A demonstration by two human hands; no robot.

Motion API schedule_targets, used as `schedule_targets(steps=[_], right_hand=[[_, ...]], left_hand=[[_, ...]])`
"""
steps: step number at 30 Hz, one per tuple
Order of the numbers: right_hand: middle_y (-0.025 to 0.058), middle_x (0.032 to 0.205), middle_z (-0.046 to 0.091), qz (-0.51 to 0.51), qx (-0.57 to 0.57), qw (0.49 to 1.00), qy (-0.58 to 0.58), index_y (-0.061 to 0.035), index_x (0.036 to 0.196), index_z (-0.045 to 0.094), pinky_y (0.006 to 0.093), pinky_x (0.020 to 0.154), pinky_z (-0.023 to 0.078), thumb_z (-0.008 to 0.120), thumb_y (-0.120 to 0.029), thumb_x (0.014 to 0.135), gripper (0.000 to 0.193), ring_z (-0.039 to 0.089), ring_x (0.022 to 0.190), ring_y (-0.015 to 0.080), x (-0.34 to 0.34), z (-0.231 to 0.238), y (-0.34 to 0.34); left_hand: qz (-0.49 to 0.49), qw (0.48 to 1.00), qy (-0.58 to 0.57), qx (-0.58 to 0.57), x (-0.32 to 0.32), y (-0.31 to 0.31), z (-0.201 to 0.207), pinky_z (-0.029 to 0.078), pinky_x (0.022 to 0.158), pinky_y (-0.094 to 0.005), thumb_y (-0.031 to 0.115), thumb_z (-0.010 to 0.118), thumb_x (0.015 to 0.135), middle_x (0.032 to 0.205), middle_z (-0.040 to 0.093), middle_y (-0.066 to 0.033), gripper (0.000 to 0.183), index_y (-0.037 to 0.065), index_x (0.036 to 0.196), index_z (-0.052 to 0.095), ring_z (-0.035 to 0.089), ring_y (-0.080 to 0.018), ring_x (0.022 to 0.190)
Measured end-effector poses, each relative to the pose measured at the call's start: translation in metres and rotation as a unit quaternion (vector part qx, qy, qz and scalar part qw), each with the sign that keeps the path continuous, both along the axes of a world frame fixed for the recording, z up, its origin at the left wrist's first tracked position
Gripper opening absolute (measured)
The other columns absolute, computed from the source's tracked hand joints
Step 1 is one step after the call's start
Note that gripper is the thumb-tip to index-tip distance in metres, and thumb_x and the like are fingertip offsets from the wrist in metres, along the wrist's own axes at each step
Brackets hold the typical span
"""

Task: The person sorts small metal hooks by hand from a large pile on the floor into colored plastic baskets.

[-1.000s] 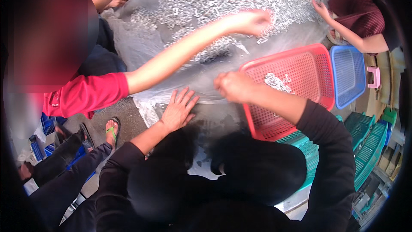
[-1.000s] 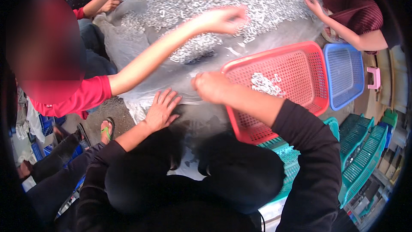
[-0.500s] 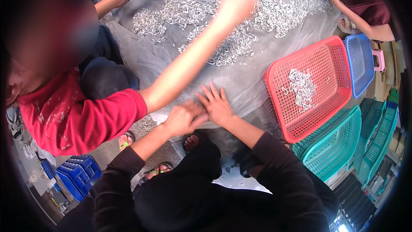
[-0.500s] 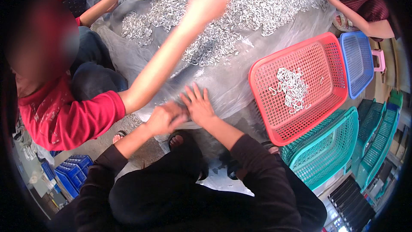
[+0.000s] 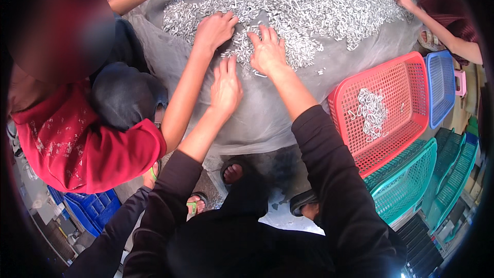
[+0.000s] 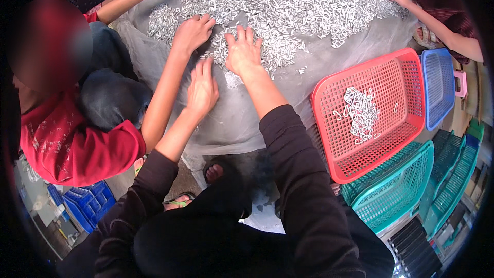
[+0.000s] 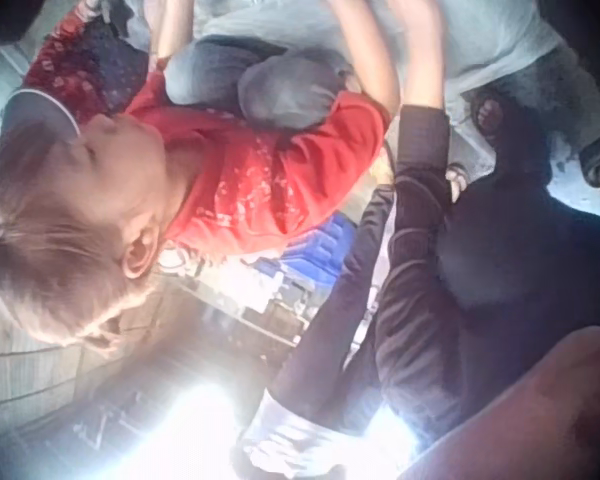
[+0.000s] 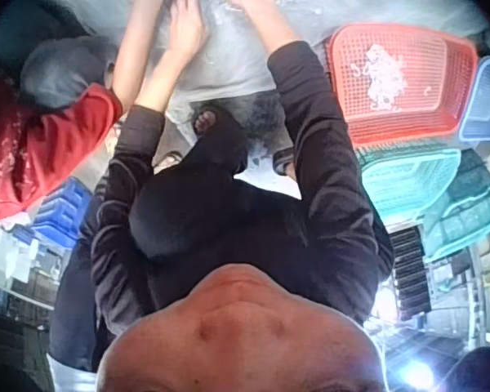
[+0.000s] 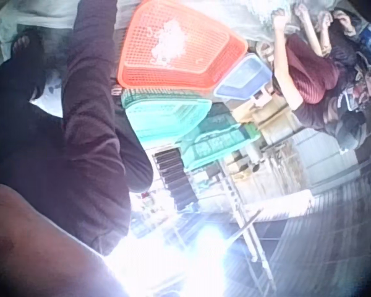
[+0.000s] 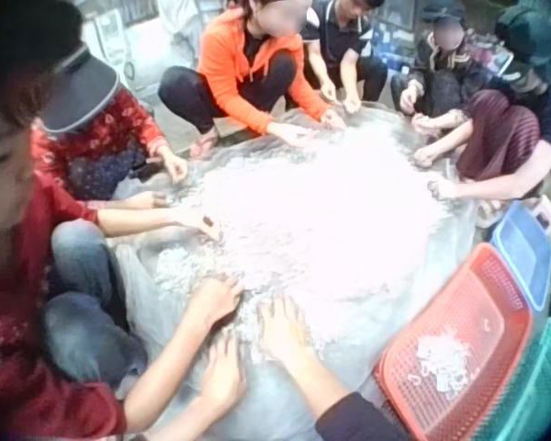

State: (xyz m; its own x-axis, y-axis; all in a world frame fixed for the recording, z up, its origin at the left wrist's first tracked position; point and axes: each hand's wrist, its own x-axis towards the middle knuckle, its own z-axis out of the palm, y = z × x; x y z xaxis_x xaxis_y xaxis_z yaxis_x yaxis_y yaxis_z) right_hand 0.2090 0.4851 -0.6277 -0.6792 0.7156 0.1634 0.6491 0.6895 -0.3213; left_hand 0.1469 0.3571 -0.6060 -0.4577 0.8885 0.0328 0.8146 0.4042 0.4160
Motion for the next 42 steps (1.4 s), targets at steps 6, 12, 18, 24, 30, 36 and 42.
schedule_targets(steps=[6, 12, 18, 24, 30, 36, 42], right_hand=[[0.0051, 0.109, 0.053, 0.154, -0.075, 0.985, 0.030, -0.0101, 0.099, 0.058, 0.0393, 0.088, 0.038, 0.057, -0.004, 0.070, 0.029, 0.047, 0.108, 0.0238, 0.061, 0.005, -0.035], [0.0073, 0.084, 0.059, -0.003, -0.228, 0.963, 0.143, -0.0107, 0.088, 0.062, 0.0374, 0.064, 0.047, 0.055, -0.002, 0.075, 0.018, 0.058, 0.077, 0.0286, 0.103, 0.027, -0.037], [0.0078, 0.085, 0.058, 0.005, -0.192, 0.973, 0.124, -0.0098, 0.088, 0.062, 0.0379, 0.071, 0.047, 0.056, -0.004, 0.075, 0.016, 0.056, 0.085, 0.0271, 0.079, 0.036, -0.016], [0.0074, 0.085, 0.058, 0.123, -0.144, 0.982, -0.027, -0.0099, 0.090, 0.062, 0.0362, 0.071, 0.047, 0.060, -0.007, 0.073, 0.018, 0.057, 0.085, 0.0253, 0.077, 0.035, -0.025], [0.0061, 0.082, 0.061, 0.048, -0.247, 0.963, 0.096, -0.0102, 0.091, 0.065, 0.0322, 0.068, 0.046, 0.063, -0.010, 0.075, 0.016, 0.059, 0.078, 0.0229, 0.104, 0.019, -0.033], [0.0043, 0.083, 0.063, -0.088, -0.495, 0.850, 0.160, -0.0083, 0.091, 0.067, 0.0253, 0.066, 0.045, 0.064, -0.009, 0.077, 0.015, 0.058, 0.075, 0.0119, 0.121, 0.020, -0.031], [0.0041, 0.076, 0.064, -0.120, -0.482, 0.819, 0.286, -0.0046, 0.084, 0.068, 0.0234, 0.065, 0.046, 0.067, -0.009, 0.073, 0.013, 0.058, 0.070, 0.0090, 0.127, 0.007, -0.039]], left_hand=[[-0.067, 0.997, 0.014, 0.035, -0.015, 0.018, -0.008, 0.042, 0.085, -0.0393, -0.007, 0.047, 0.067, 0.105, 0.051, -0.0164, 0.043, 0.007, 0.107, 0.049, 0.050, -0.0329, 0.097], [0.007, 0.982, 0.038, 0.184, -0.024, 0.041, -0.020, 0.042, 0.085, -0.0405, -0.004, 0.046, 0.075, 0.095, 0.056, -0.0178, 0.028, 0.003, 0.101, 0.053, 0.053, -0.0353, 0.094], [0.039, 0.998, -0.029, 0.045, -0.035, 0.048, -0.025, 0.045, 0.077, -0.0391, 0.006, 0.055, 0.079, 0.098, 0.059, -0.0190, 0.022, 0.002, 0.100, 0.058, 0.058, -0.0344, 0.089], [0.132, 0.953, -0.265, 0.062, -0.007, -0.003, -0.008, 0.046, 0.066, -0.0235, 0.014, 0.056, 0.084, 0.078, 0.064, -0.0073, 0.025, 0.004, 0.107, 0.060, 0.059, -0.0082, 0.070], [0.146, 0.864, -0.470, 0.108, 0.000, -0.028, -0.001, 0.047, 0.068, -0.0243, 0.011, 0.054, 0.085, 0.087, 0.063, -0.0062, 0.021, 0.002, 0.103, 0.060, 0.061, -0.0115, 0.077], [0.184, 0.754, -0.620, 0.115, -0.005, -0.040, -0.005, 0.049, 0.071, -0.0229, 0.008, 0.052, 0.085, 0.088, 0.060, -0.0057, 0.023, 0.001, 0.106, 0.056, 0.059, -0.0120, 0.080], [0.215, 0.882, -0.419, -0.003, -0.008, -0.040, -0.005, 0.048, 0.070, -0.0272, 0.013, 0.058, 0.079, 0.085, 0.061, -0.0096, 0.024, 0.000, 0.099, 0.059, 0.059, -0.0149, 0.076]])
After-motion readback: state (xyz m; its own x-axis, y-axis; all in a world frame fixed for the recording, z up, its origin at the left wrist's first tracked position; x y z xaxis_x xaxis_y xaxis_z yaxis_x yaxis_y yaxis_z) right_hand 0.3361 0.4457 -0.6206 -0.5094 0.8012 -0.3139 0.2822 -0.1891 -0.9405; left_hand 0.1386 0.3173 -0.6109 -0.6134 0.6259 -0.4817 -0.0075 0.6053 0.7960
